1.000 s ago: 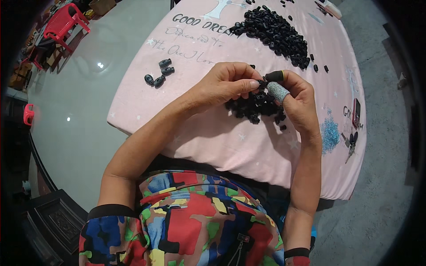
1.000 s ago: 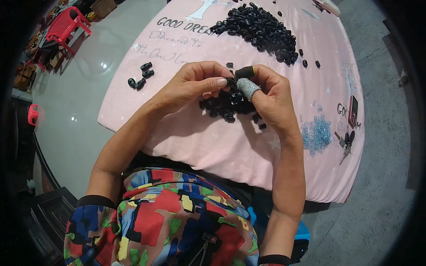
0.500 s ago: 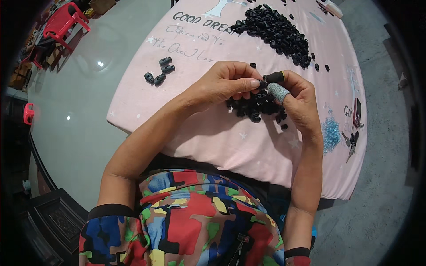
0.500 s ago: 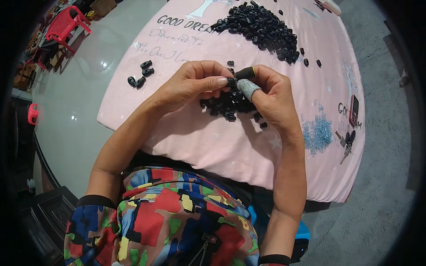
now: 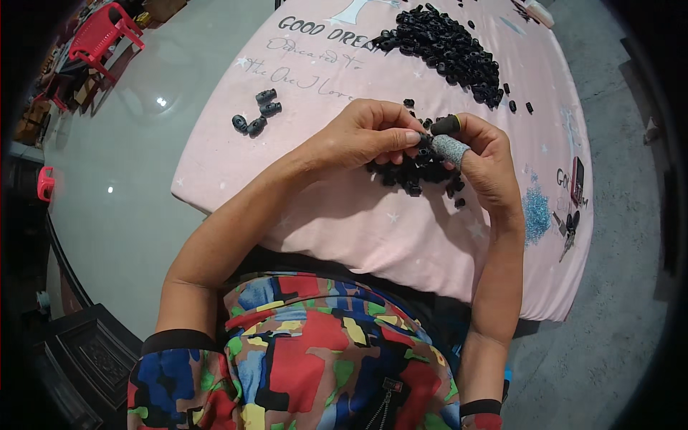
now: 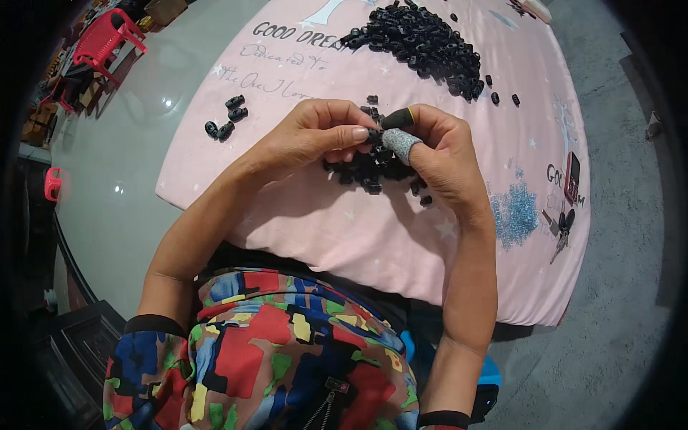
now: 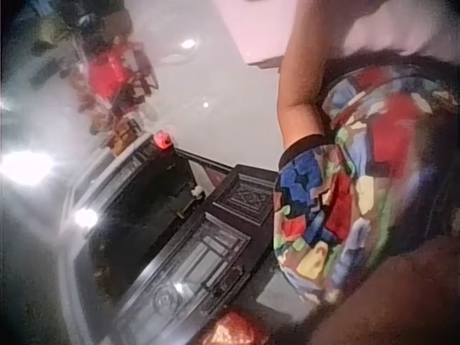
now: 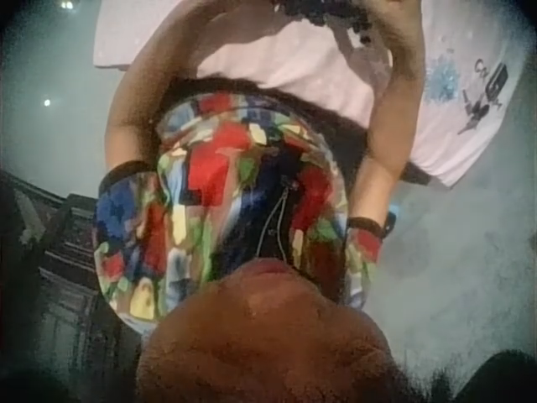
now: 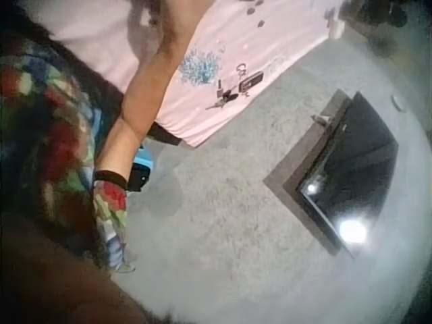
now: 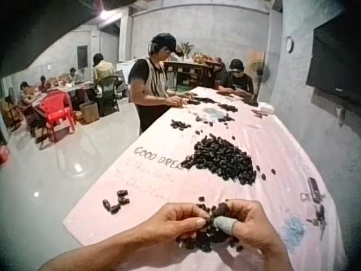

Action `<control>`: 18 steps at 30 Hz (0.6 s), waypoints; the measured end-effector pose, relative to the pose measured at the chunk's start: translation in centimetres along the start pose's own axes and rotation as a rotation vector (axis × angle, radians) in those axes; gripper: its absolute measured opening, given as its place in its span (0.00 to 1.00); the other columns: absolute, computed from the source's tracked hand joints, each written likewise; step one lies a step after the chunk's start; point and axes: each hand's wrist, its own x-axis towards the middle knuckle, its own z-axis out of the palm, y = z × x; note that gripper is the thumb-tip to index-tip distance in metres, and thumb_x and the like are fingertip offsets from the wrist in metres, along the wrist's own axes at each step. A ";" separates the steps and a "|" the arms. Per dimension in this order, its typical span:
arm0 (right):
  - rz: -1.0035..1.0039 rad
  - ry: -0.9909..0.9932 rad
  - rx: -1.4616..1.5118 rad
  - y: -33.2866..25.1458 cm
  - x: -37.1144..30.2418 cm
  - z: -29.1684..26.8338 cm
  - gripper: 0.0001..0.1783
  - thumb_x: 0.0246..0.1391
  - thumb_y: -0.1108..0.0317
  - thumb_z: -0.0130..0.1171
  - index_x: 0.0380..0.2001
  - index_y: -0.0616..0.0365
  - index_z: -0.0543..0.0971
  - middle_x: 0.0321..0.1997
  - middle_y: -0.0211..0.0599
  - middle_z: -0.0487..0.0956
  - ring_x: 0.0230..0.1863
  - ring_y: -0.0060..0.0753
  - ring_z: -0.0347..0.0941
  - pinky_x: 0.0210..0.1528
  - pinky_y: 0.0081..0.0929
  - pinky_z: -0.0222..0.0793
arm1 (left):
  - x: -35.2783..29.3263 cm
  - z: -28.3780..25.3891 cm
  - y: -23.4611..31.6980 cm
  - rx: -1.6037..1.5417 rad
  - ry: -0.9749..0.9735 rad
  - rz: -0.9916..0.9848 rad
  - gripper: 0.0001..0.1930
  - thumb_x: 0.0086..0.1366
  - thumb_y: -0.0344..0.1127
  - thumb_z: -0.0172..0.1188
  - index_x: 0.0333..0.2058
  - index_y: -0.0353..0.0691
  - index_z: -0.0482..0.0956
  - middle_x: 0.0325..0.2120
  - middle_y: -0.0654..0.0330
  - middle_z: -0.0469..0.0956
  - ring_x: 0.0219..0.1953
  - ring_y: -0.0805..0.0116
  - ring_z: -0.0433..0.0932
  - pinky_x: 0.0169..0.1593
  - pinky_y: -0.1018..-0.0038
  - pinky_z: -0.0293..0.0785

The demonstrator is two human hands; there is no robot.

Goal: Manually sorting and organizing small black plastic components on a table.

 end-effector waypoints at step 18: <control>-0.014 0.073 -0.083 0.0 -0.1 1.2 0.07 0.54 0.79 0.60 0.36 0.65 0.82 0.31 0.29 0.82 0.31 0.13 0.76 0.33 0.14 0.72 | 0.2 0.2 -0.4 0.009 0.044 0.011 0.10 0.69 0.36 0.61 0.44 0.37 0.81 0.30 0.66 0.79 0.27 0.84 0.73 0.29 0.87 0.67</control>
